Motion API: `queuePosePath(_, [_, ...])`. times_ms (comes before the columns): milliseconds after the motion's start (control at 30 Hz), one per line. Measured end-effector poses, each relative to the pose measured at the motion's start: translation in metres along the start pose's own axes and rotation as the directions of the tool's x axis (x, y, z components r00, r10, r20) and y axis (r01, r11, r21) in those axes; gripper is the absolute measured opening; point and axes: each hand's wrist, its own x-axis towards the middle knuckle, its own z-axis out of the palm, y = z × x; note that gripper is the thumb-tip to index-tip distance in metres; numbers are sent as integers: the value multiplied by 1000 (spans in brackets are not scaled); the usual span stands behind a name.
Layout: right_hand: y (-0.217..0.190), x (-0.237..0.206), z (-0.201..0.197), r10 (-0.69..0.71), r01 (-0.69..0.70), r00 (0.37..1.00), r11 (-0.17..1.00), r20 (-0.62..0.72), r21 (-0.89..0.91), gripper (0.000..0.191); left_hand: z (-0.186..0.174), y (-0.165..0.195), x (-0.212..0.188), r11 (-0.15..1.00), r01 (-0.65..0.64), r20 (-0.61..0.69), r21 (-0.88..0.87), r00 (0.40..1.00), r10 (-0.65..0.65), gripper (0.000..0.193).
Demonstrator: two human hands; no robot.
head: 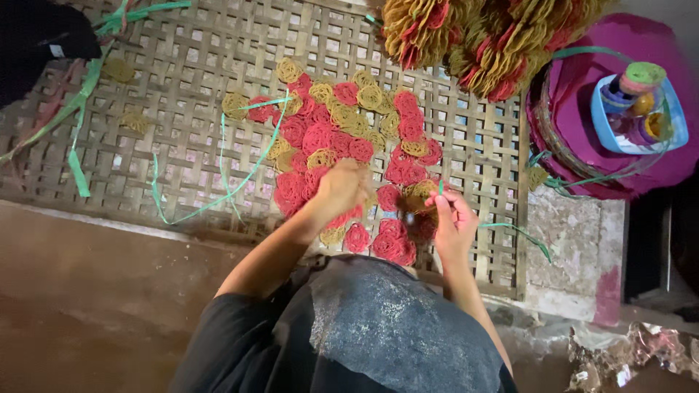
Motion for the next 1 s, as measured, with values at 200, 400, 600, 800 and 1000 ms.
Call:
queuePosePath(200, [-3, -7, 14, 1, -3, 999, 1000, -44, -31, 17, -35, -40, 22, 837, 42, -90, -546, 990, -109, 29])
queuePosePath(400, [-7, -10, 33, 8, -20, 996, 990, -85, -142, 17, -61, -51, 26, 849, 99, 69, -520, 995, -74, 24])
queuePosePath(600, [-17, -10, 66, 106, -158, 981, 925, -163, -346, 15, -63, -41, 31, 264, 220, 196, -939, 974, -115, 23])
queuePosePath(800, [-29, -3, 81, -215, 177, 976, 764, 14, -621, 10, -40, -25, 18, 107, 290, 267, -951, 945, -189, 15])
queuePosePath(1000, [-33, 6, 87, -234, 212, 970, 674, 67, -707, 10, -17, -7, 8, 74, 205, 194, -976, 971, -137, 13])
